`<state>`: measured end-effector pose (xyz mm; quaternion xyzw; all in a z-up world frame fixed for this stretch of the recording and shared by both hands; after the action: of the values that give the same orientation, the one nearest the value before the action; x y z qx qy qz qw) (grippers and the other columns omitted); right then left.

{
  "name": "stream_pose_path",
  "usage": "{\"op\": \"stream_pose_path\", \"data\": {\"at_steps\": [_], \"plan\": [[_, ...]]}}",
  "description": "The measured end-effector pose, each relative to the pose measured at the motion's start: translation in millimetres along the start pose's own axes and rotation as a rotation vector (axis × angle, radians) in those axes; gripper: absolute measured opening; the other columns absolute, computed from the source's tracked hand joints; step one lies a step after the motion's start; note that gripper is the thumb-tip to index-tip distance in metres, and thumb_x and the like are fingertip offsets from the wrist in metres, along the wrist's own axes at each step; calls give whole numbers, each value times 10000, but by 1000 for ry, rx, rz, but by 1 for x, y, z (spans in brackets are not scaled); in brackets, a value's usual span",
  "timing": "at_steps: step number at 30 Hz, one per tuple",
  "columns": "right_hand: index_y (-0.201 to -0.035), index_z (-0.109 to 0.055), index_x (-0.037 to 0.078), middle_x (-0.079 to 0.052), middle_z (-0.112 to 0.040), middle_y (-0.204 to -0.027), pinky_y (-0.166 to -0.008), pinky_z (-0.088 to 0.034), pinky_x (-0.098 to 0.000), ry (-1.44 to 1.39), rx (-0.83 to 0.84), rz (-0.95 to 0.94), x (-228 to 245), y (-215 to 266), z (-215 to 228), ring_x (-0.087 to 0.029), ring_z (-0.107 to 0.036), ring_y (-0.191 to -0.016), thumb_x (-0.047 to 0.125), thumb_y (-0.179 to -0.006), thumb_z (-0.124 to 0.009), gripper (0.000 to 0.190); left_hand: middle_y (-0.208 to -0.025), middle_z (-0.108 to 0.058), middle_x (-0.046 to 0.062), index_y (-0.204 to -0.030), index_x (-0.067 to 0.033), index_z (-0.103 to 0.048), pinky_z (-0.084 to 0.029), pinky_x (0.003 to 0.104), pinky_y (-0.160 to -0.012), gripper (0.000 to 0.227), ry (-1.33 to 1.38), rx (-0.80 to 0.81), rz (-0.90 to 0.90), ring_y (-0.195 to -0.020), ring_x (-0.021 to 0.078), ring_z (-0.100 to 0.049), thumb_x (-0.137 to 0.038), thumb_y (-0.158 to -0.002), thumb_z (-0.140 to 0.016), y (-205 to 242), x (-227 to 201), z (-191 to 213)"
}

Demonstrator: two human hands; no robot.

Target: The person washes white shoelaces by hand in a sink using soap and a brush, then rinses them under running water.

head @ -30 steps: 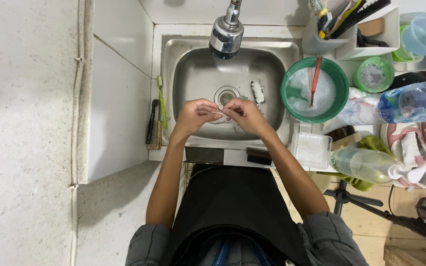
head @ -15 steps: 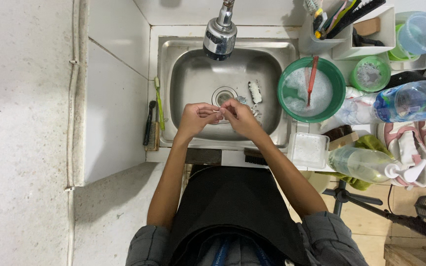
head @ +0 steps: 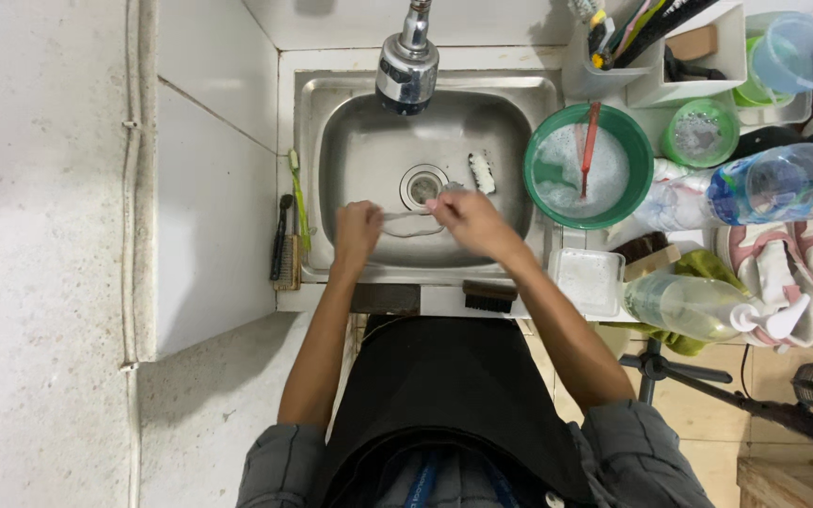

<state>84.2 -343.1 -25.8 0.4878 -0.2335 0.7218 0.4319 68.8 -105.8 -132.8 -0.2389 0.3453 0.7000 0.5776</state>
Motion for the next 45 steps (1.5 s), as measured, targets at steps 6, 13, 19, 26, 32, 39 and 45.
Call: {"op": "stream_pose_path", "data": {"at_steps": [6,13,19,26,32,39,45], "plan": [[-867,-654,124,39,-537,-712,-718,-446,-279,-316,95,109,98,24,66,-121,-469,-730,123,-1179,-580,320,-953,-746,251,-1041,102,-732,-672,467,-811,81,-445,147,119,-950,381,-819,146,-997,-680,-32,110,-60],[-1053,-604,49,32,-460,-770,-693,-431,-231,-621,115,357,132,23,76,-81,-404,-705,243,-1206,-534,257,-799,-741,222,-887,36,-769,-622,474,-680,78,-323,188,129,-778,389,-805,55,-961,-754,-52,79,-60],[-1069,-666,45,-37,-507,-631,-630,-429,-331,-126,67,297,130,9,44,-168,-406,-584,69,-1147,-613,97,-1649,-558,262,-1647,5,-505,-393,538,-1277,716,829,432,-344,-1509,348,-515,-542,-1231,-305,9,-112,-13],[-1162,-739,31,-121,-767,-846,-623,-501,-329,-186,60,388,121,6,66,-216,-647,-631,9,-1082,-691,96,-1125,-771,68,-1195,-66,-742,-588,458,-976,162,739,685,-427,-1038,185,-722,-177,-1155,-630,24,-142,-24],[-1099,-834,59,-126,-757,-810,-580,-468,-320,186,-247,259,102,19,130,-224,-598,-574,-72,-970,-820,185,-751,-575,-17,-865,-134,-664,-477,344,-791,320,494,577,-251,-725,159,-533,-221,-1157,-569,25,-126,24],[-773,-608,75,-26,-527,-564,-535,-354,-232,-539,-331,81,9,25,128,-69,-462,-517,64,-993,-794,288,-714,-506,-61,-776,-179,-626,-391,280,-728,342,424,510,-176,-678,113,-468,-300,-1094,-598,21,-111,72],[-727,-596,80,-30,-409,-539,-578,-262,-311,8,-476,-8,-20,30,144,-140,-357,-547,56,-950,-867,352,-701,-426,-4,-767,-117,-554,-378,330,-734,357,424,467,-192,-667,172,-370,-137,-1118,-491,14,-108,95]]}}
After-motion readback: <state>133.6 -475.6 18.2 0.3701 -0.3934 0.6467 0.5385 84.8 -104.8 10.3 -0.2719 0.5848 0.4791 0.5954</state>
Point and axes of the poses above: each hand's wrist, its own y-axis away from the middle knuckle, its own z-axis out of the back of the hand, x = y × z, the point moved 7 cm from there along -y, towards the middle knuckle
